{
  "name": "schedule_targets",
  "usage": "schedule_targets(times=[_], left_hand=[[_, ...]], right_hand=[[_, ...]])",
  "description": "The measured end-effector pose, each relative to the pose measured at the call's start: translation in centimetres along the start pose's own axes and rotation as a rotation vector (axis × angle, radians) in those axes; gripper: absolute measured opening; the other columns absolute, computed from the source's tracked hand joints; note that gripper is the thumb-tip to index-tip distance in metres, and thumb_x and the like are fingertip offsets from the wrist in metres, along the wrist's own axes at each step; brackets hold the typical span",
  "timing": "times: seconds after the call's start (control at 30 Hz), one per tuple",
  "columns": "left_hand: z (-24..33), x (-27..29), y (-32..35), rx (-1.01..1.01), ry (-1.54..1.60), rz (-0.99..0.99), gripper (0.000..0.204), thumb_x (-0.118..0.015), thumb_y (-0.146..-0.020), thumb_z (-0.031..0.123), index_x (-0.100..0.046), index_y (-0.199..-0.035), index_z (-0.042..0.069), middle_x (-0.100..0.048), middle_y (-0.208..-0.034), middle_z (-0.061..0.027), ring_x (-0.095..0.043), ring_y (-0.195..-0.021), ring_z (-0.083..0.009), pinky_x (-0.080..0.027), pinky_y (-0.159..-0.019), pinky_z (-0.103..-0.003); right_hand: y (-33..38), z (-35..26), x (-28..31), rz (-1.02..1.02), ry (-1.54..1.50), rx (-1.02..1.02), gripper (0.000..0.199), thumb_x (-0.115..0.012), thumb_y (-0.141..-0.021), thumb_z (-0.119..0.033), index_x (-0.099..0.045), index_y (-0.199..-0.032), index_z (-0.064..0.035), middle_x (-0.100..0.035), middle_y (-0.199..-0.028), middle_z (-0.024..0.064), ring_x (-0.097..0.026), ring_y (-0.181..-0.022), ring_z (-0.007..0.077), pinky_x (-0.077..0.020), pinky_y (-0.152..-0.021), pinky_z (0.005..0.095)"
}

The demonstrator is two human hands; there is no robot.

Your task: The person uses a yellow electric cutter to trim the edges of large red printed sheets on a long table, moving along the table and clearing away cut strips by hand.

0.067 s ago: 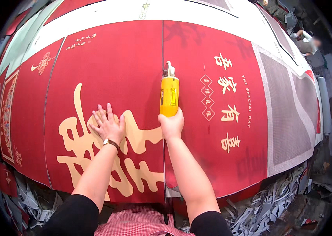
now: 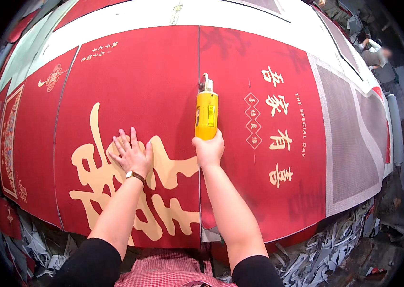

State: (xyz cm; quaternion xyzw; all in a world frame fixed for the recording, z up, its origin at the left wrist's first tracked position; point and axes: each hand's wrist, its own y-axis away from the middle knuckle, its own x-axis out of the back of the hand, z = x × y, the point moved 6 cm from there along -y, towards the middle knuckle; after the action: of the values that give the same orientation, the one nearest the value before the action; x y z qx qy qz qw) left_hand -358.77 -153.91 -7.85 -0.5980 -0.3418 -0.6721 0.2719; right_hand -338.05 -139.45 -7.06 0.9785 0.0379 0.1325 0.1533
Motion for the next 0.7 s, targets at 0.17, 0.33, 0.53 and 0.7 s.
schedule_targets(times=[0.17,0.33,0.53,0.7], left_hand=[[0.0,-0.1,-0.2,0.008,-0.01,-0.018,0.074,-0.045,-0.085,0.059,-0.024,-0.148,0.024,-0.007,-0.156,-0.0105,-0.002,-0.143,-0.0351,-0.003,-0.108,-0.065],[0.1,0.0,-0.2,0.002,-0.019,0.004,0.074,-0.046,-0.084,0.059,-0.027,-0.147,0.024,-0.01,-0.156,-0.0105,-0.005,-0.143,-0.0346,-0.004,-0.108,-0.064],[0.4,0.6,-0.3,0.003,0.022,0.057,0.075,-0.055,-0.08,0.05,-0.033,-0.145,0.019,-0.015,-0.155,-0.0119,-0.008,-0.143,-0.0345,-0.002,-0.111,-0.059],[0.7,1.0,-0.4,-0.006,0.025,0.062,0.074,-0.059,-0.079,0.048,-0.036,-0.143,0.019,-0.017,-0.154,-0.0125,-0.009,-0.143,-0.0359,-0.004,-0.11,-0.061]], right_hand=[[-5.2,-2.4,-2.4,0.009,0.026,0.024,0.046,-0.068,-0.059,-0.007,-0.056,-0.103,0.0009,-0.065,-0.087,0.0103,-0.064,-0.075,0.0204,-0.0519,-0.069,0.0333],[-10.8,-4.7,-4.6,0.015,0.042,0.05,0.044,-0.069,-0.059,-0.007,-0.055,-0.1,0.0014,-0.064,-0.083,0.011,-0.063,-0.066,0.0202,-0.0516,-0.06,0.033],[-18.3,-7.0,-7.8,-0.007,0.031,0.032,0.044,-0.07,-0.058,-0.007,-0.055,-0.098,0.0024,-0.064,-0.078,0.0111,-0.062,-0.06,0.0203,-0.0514,-0.056,0.0338],[-24.1,-9.3,-10.2,0.077,0.152,0.061,0.044,-0.071,-0.057,-0.009,-0.056,-0.097,0.0014,-0.065,-0.08,0.0125,-0.064,-0.062,0.0224,-0.0527,-0.058,0.0348]])
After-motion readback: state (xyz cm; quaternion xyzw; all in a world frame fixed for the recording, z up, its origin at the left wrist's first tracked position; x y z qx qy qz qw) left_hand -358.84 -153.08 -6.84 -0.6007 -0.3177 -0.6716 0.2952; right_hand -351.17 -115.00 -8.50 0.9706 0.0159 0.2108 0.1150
